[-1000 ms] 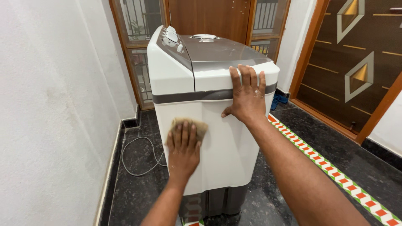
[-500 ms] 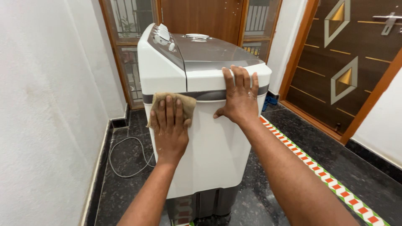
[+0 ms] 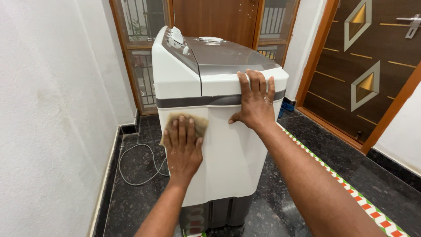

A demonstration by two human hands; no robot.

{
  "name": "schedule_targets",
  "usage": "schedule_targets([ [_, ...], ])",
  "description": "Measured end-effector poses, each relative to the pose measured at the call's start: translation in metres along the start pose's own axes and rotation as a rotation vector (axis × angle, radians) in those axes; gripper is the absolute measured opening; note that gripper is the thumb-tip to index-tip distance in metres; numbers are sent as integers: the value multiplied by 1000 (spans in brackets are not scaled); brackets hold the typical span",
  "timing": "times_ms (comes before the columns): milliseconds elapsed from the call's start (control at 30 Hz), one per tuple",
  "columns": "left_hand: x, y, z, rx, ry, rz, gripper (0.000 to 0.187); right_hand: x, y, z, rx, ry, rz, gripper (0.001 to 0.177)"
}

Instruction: The person wipes the exterior surfaces and control panel of a washing machine by hand with a cloth.

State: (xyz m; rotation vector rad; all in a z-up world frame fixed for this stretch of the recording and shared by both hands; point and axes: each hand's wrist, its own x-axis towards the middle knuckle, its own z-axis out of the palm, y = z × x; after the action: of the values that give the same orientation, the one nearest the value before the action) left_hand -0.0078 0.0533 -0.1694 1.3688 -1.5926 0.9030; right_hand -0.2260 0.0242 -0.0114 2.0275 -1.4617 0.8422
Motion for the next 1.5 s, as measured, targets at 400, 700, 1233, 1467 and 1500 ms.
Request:
schedule_targets([
  [400, 12, -4, 9, -174, 209, -369, 90, 4, 4, 5, 40, -3, -4, 151],
  [700, 16, -3, 4, -318, 111, -573, 103, 6, 3, 5, 54, 1, 1, 148],
  [1233, -2, 17, 25, 47, -225, -91, 82, 9, 4, 11, 11, 7, -11, 150],
  [1467, 67, -14, 3, 155, 143, -282, 93, 10, 4, 13, 9, 17, -10, 149],
  [1500, 70, -15, 0, 168, 120, -300, 94, 9, 3, 13, 13, 19, -2, 149],
])
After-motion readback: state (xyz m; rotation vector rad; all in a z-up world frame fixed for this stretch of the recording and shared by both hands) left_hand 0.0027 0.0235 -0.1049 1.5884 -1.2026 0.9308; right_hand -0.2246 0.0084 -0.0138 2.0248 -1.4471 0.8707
